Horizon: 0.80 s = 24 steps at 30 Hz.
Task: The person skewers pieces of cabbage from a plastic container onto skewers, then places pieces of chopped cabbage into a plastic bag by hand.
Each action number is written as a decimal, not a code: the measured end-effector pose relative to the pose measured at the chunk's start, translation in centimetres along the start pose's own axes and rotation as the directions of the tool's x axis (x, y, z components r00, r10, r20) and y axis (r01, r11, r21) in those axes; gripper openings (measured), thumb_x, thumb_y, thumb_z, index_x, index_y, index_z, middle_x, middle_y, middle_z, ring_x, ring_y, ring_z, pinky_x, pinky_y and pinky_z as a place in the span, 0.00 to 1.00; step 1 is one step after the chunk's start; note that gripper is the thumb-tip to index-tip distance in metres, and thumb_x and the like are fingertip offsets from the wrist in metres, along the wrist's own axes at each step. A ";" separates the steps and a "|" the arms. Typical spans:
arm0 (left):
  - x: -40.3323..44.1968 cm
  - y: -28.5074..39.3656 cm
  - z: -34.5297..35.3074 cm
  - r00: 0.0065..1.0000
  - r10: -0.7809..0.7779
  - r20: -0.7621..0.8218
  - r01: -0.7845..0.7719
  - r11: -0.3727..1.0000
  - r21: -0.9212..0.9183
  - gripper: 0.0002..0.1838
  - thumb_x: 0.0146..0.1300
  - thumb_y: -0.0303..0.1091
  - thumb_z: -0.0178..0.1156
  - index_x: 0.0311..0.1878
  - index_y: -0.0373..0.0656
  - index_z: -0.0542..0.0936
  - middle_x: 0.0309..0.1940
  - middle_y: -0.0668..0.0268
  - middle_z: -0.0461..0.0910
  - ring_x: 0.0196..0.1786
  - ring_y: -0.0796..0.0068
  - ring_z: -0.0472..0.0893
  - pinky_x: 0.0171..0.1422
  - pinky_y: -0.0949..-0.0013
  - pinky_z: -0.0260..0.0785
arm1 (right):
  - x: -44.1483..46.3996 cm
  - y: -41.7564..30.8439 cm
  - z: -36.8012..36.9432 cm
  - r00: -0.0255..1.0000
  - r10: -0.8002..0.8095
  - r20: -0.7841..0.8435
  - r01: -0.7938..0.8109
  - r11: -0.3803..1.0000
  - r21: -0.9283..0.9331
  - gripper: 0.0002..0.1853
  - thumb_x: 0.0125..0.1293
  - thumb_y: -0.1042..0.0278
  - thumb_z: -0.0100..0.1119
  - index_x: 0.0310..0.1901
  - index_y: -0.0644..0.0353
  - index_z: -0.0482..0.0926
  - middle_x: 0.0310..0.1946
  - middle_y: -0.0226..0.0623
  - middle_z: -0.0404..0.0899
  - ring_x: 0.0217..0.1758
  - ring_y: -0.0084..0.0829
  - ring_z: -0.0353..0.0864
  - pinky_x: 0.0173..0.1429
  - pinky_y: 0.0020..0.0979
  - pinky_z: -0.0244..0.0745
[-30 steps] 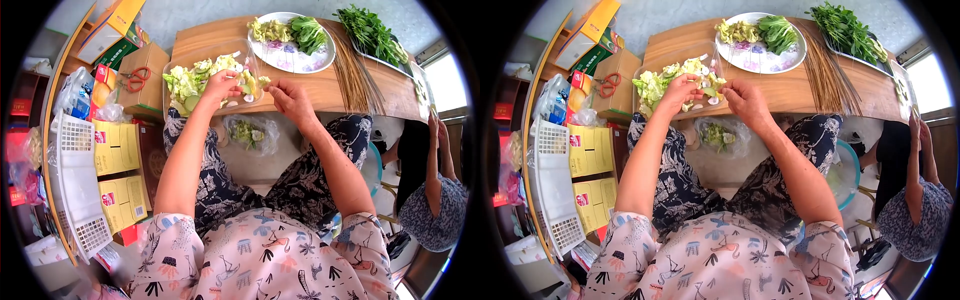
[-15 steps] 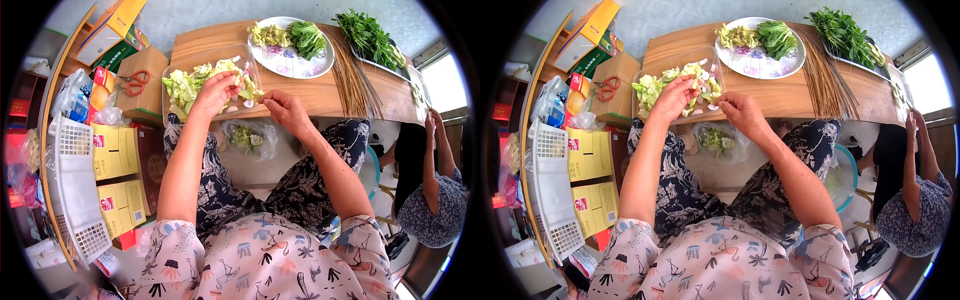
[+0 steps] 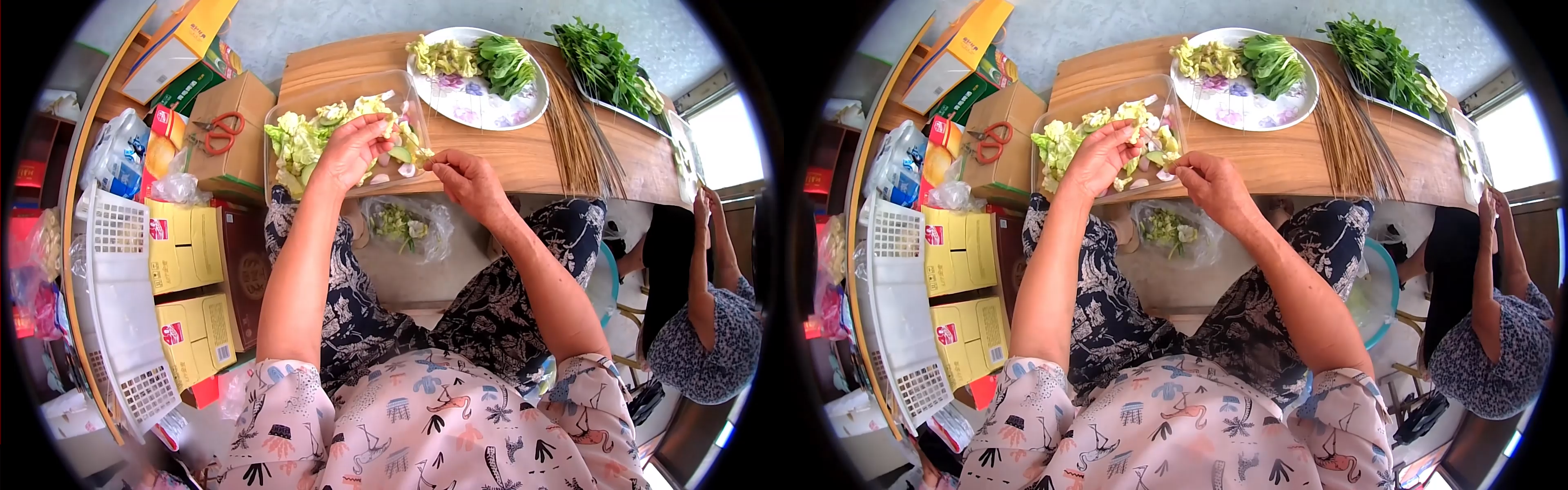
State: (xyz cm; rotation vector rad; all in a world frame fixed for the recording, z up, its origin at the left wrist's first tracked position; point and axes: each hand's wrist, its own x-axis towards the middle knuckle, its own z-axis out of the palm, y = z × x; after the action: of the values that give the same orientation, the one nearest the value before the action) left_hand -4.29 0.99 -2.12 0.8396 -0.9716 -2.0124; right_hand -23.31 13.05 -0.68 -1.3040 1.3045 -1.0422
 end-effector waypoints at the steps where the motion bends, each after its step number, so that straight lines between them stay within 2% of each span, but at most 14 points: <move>1: 0.0 0.0 -0.1 1.000 0.000 -0.002 0.000 1.000 -0.001 0.12 0.59 0.27 0.58 0.46 0.33 0.74 0.37 0.61 0.78 0.38 0.74 0.78 0.43 0.74 0.73 | 0.0 -0.1 0.0 1.000 0.007 0.001 -0.007 1.000 0.003 0.09 0.68 0.68 0.48 0.40 0.63 0.76 0.15 0.20 0.61 0.16 0.12 0.58 0.20 0.17 0.52; 15: -0.2 0.5 -0.6 0.999 -0.022 0.039 0.019 0.997 0.075 0.14 0.58 0.28 0.60 0.46 0.34 0.76 0.37 0.63 0.79 0.36 0.77 0.77 0.42 0.75 0.72 | -0.3 -0.5 0.0 0.998 0.064 0.016 -0.065 0.998 0.020 0.09 0.67 0.70 0.48 0.40 0.64 0.77 0.15 0.21 0.63 0.17 0.12 0.59 0.21 0.18 0.54; 20: -0.2 0.6 -0.9 0.998 -0.055 0.038 0.051 0.993 0.105 0.13 0.57 0.28 0.61 0.45 0.35 0.76 0.36 0.63 0.79 0.35 0.78 0.76 0.40 0.75 0.71 | -0.4 0.0 0.1 1.000 -0.019 -0.024 0.017 0.997 -0.081 0.08 0.67 0.70 0.49 0.39 0.63 0.77 0.15 0.21 0.63 0.17 0.13 0.59 0.22 0.18 0.55; 24: -0.2 0.7 -1.1 0.994 -0.085 0.065 0.077 0.990 0.115 0.12 0.57 0.28 0.61 0.43 0.35 0.76 0.35 0.63 0.79 0.35 0.78 0.76 0.40 0.76 0.70 | -0.6 -0.3 0.0 1.000 0.018 -0.014 -0.019 0.998 -0.067 0.08 0.67 0.70 0.49 0.39 0.63 0.77 0.15 0.21 0.63 0.18 0.13 0.59 0.22 0.19 0.55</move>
State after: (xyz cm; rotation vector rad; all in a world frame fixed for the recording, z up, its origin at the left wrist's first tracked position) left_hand -3.15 0.48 -2.06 0.8867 -1.1160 -2.0838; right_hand -23.27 13.67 -0.37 -1.3344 1.3695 -1.0040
